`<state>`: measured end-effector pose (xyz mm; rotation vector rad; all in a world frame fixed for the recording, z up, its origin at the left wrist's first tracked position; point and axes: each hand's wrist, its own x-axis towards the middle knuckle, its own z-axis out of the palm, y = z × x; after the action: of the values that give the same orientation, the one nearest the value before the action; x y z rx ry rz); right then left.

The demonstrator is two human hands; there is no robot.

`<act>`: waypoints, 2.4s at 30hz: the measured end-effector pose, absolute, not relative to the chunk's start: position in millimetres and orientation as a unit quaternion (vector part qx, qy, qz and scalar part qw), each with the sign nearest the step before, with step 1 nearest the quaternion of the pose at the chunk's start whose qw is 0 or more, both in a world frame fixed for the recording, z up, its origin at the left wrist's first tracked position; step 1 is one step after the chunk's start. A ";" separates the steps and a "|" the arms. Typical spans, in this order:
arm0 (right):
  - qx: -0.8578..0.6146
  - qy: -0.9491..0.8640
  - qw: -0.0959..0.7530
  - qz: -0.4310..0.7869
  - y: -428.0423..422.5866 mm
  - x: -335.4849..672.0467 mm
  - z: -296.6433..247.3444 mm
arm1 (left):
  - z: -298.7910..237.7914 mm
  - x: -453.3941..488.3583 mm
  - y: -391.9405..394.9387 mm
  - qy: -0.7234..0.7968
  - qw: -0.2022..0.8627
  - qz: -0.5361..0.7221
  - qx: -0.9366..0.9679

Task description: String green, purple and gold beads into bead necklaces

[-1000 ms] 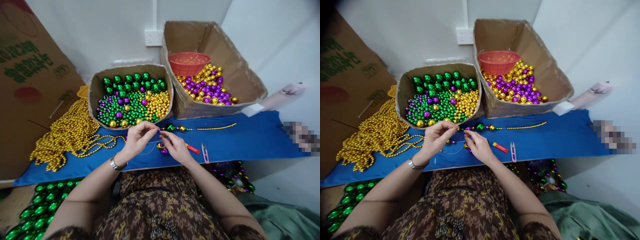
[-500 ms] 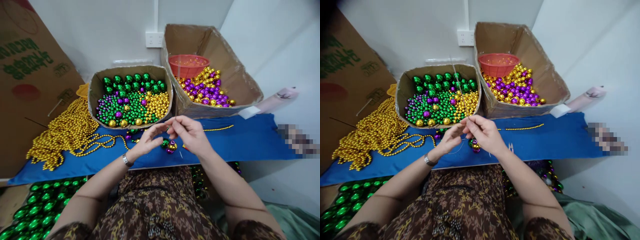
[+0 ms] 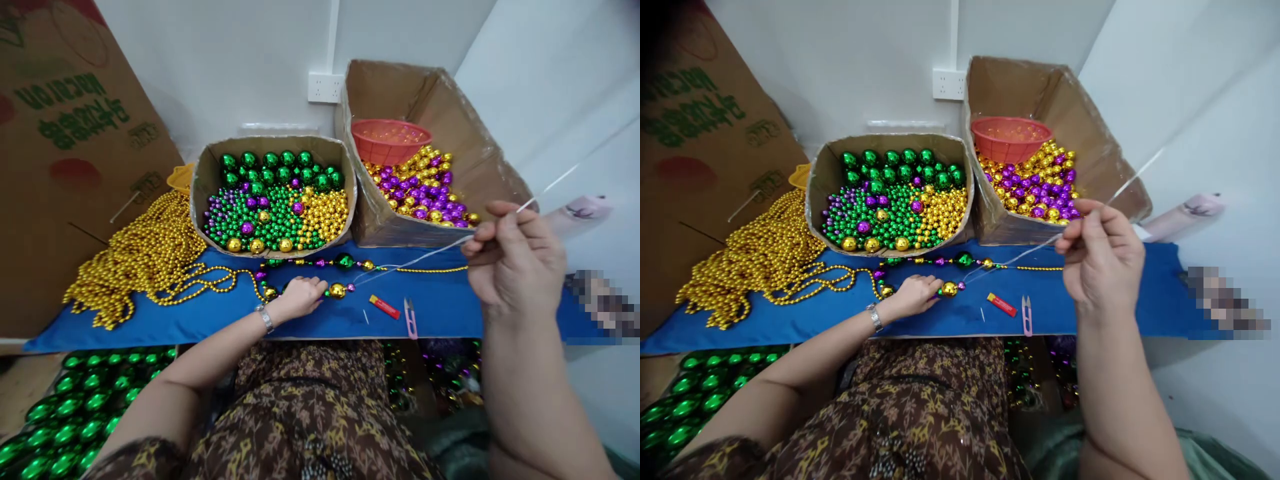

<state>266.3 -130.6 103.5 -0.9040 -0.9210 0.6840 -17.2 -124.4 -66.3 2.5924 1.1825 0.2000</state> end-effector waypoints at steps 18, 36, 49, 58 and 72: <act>-0.521 -0.268 0.740 0.331 -125.6 312.6 8.6 | -78.6 -107.6 -104.1 0.441 0.079 0.052 0.892; -0.495 -0.395 0.686 0.357 -150.7 256.7 18.7 | -9.9 -79.3 -112.9 0.370 0.057 0.072 0.924; -0.543 -0.553 0.496 0.391 -159.8 212.7 -29.0 | 39.3 7.2 105.7 0.561 0.055 0.241 0.790; -0.545 -0.650 0.450 0.279 -153.5 213.6 -33.5 | 44.7 33.8 122.4 0.573 0.111 0.261 0.769; -0.478 -0.747 0.451 0.104 -160.8 189.9 -29.2 | 33.6 -12.9 -50.4 0.357 0.732 0.532 0.231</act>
<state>189.9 -160.8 -29.2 -1.1804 -1.8468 0.2559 -12.9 -50.4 33.6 0.5083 0.7862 1.1693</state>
